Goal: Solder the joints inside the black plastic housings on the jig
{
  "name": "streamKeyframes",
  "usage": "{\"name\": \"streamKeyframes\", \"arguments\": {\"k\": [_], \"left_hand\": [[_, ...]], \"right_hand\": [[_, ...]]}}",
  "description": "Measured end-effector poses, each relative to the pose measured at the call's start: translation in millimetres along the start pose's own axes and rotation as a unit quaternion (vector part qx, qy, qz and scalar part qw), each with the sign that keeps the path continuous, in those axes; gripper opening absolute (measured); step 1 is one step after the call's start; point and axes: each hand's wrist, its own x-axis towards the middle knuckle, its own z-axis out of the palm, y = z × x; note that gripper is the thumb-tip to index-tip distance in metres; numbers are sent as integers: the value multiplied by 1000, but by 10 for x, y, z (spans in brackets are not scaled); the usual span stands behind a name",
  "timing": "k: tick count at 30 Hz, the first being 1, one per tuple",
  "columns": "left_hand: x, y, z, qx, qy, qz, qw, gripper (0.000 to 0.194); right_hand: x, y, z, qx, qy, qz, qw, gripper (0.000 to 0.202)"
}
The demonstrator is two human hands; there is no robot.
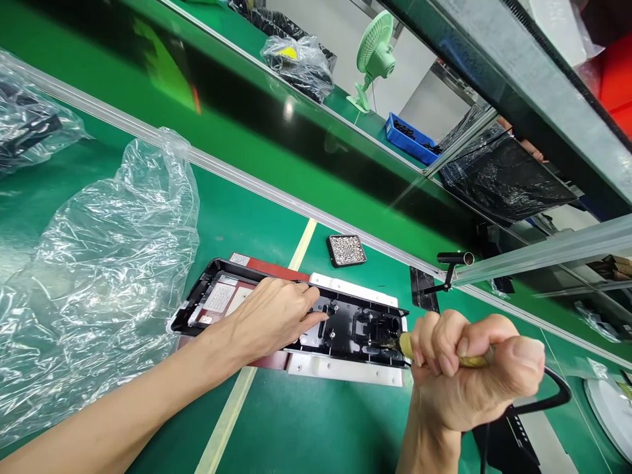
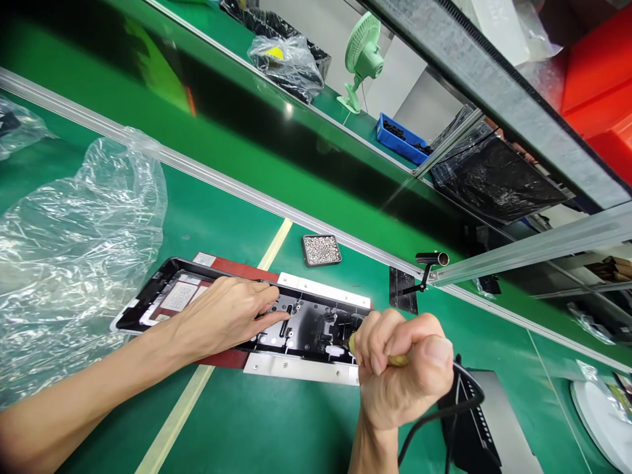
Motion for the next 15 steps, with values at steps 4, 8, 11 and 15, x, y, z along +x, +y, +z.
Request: {"name": "streamKeyframes", "arguments": {"k": [4, 8, 11, 15], "left_hand": [[-2, 10, -23, 3, -5, 1, 1000, 36], [3, 14, -36, 3, -16, -2, 1000, 36], [5, 9, -30, -3, -22, 1, 1000, 36], [1, 7, -19, -10, -26, 0, 1000, 36]], "right_hand": [[5, -17, 36, -8, 4, -2, 1000, 38], [2, -15, 38, -8, 6, 2, 1000, 37], [-6, -7, 23, -5, 1, 2, 1000, 37], [-18, -10, -6, -5, 0, 5, 1000, 39]]}}
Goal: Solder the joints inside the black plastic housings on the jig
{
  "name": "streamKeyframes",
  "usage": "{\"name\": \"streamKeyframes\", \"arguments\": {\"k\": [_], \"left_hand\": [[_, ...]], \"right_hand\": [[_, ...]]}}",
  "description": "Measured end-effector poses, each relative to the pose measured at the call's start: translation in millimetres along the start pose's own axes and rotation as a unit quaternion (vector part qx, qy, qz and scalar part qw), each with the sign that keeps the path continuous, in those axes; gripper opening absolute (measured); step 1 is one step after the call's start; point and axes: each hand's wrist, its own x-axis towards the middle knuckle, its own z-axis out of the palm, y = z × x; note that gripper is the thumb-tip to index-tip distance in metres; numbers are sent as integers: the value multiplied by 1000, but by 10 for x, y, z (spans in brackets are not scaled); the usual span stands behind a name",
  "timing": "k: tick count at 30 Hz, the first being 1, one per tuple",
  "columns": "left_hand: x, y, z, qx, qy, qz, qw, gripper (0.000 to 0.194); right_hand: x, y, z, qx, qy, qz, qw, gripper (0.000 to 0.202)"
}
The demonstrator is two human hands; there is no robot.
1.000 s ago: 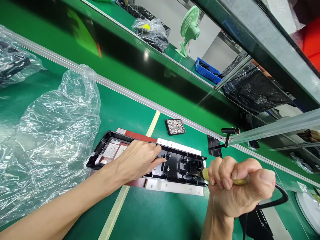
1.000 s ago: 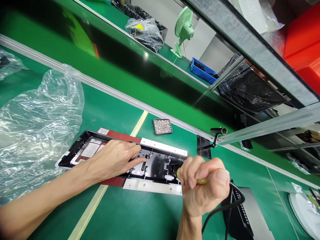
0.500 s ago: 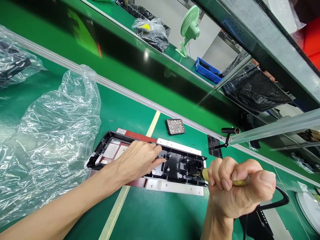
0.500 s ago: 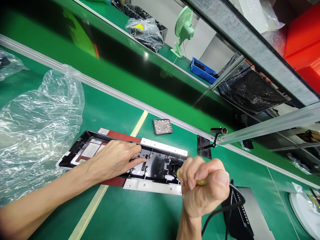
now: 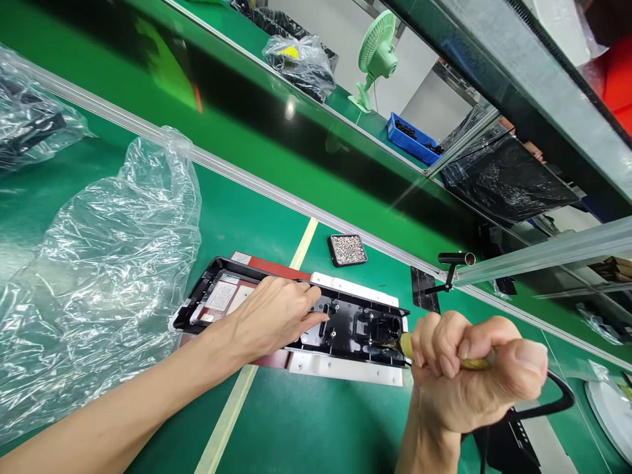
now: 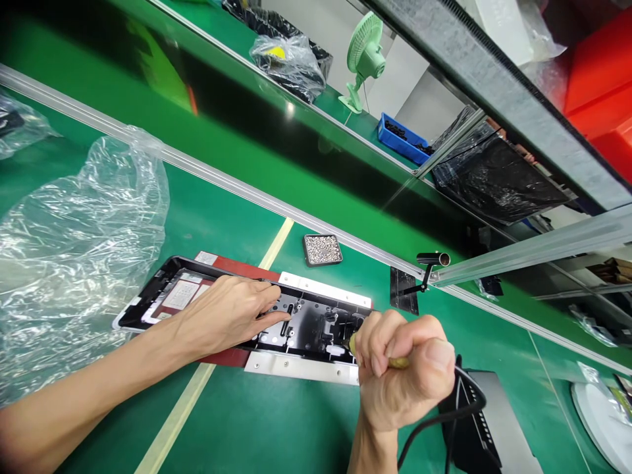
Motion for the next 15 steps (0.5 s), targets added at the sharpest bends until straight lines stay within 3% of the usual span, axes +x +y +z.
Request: {"name": "streamKeyframes", "arguments": {"k": [15], "left_hand": [[6, 5, -20, 1, -6, -5, 1000, 37]], "right_hand": [[10, 1, 21, -3, -7, -6, 1000, 37]]}}
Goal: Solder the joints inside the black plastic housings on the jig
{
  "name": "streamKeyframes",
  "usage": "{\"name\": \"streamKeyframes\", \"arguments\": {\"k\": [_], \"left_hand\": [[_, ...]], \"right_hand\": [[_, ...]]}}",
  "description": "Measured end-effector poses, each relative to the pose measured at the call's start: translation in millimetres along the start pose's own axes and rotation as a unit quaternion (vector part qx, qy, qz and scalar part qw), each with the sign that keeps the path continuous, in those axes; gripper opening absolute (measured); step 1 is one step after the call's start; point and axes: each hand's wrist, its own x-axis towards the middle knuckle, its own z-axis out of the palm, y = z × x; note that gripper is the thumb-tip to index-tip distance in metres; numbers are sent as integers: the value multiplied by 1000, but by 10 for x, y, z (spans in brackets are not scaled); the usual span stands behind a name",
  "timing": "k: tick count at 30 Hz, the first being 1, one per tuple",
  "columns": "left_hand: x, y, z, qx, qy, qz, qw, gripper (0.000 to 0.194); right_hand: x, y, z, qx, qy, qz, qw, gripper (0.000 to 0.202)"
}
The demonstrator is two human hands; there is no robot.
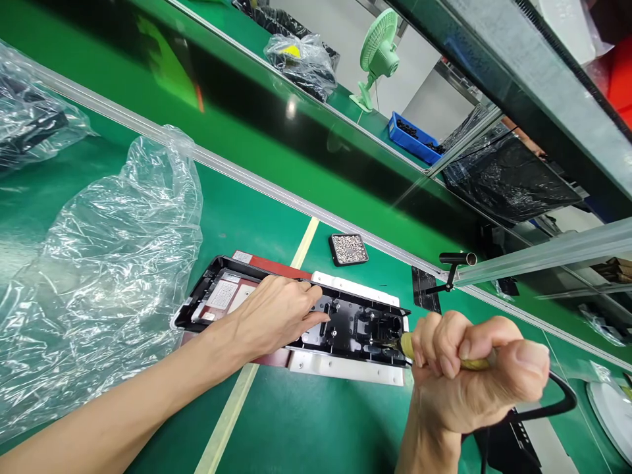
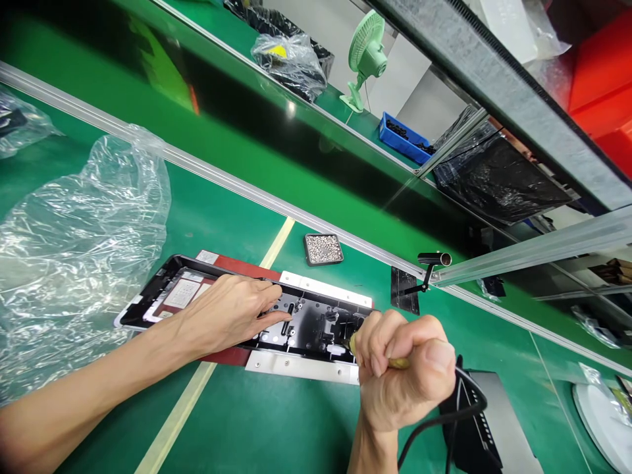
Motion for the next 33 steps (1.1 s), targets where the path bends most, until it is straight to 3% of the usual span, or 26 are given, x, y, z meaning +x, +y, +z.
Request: {"name": "streamKeyframes", "arguments": {"k": [33], "left_hand": [[-9, 1, 18, -1, 3, 2, 1000, 37]], "right_hand": [[7, 7, -7, 0, -13, -5, 1000, 37]]}}
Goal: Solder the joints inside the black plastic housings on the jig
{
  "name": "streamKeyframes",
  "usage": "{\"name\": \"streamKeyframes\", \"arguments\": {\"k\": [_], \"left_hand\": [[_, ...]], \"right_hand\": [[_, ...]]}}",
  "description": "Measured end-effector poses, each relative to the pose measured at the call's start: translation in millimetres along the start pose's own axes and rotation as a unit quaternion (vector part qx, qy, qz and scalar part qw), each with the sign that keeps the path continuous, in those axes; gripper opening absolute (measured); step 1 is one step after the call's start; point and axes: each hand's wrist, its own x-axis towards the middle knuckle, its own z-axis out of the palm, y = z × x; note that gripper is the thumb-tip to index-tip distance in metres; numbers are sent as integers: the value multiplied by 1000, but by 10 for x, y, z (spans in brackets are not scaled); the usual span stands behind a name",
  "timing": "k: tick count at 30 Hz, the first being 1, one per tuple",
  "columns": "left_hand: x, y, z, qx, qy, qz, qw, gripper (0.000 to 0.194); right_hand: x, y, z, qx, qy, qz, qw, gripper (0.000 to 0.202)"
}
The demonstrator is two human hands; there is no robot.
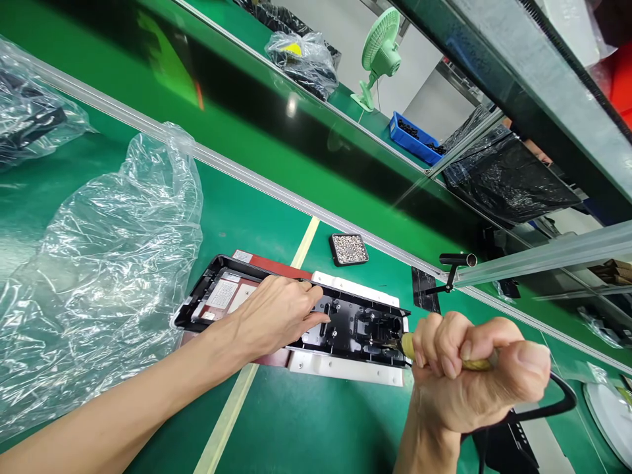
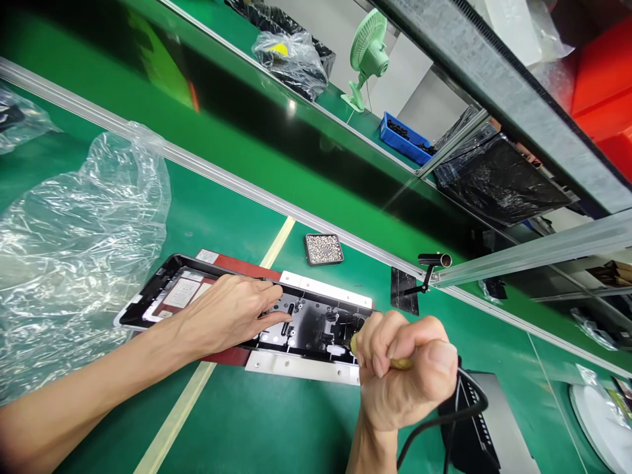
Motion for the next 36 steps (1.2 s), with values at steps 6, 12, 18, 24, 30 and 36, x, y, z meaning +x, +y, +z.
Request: {"name": "streamKeyframes", "arguments": {"k": [6, 12, 18, 24, 30, 36], "left_hand": [[10, 4, 1, -2, -1, -4, 1000, 37], [15, 5, -22, -5, -16, -8, 1000, 36], [21, 11, -33, -4, -25, -15, 1000, 36], [18, 8, -21, -6, -31, -17, 999, 36], [17, 11, -18, -8, -26, -16, 999, 36], [10, 10, -30, -9, -31, -15, 999, 36]], "right_hand": [[6, -3, 0, 6, 2, 0, 1000, 37], [-4, 5, -26, 3, -1, 0, 1000, 38], [-14, 7, -31, 5, 8, 2, 1000, 37], [-19, 12, -25, 0, 11, 3, 1000, 38], [-14, 14, -7, -4, 7, -6, 1000, 37], [-7, 11, 3, -5, 5, -10, 1000, 37]]}}
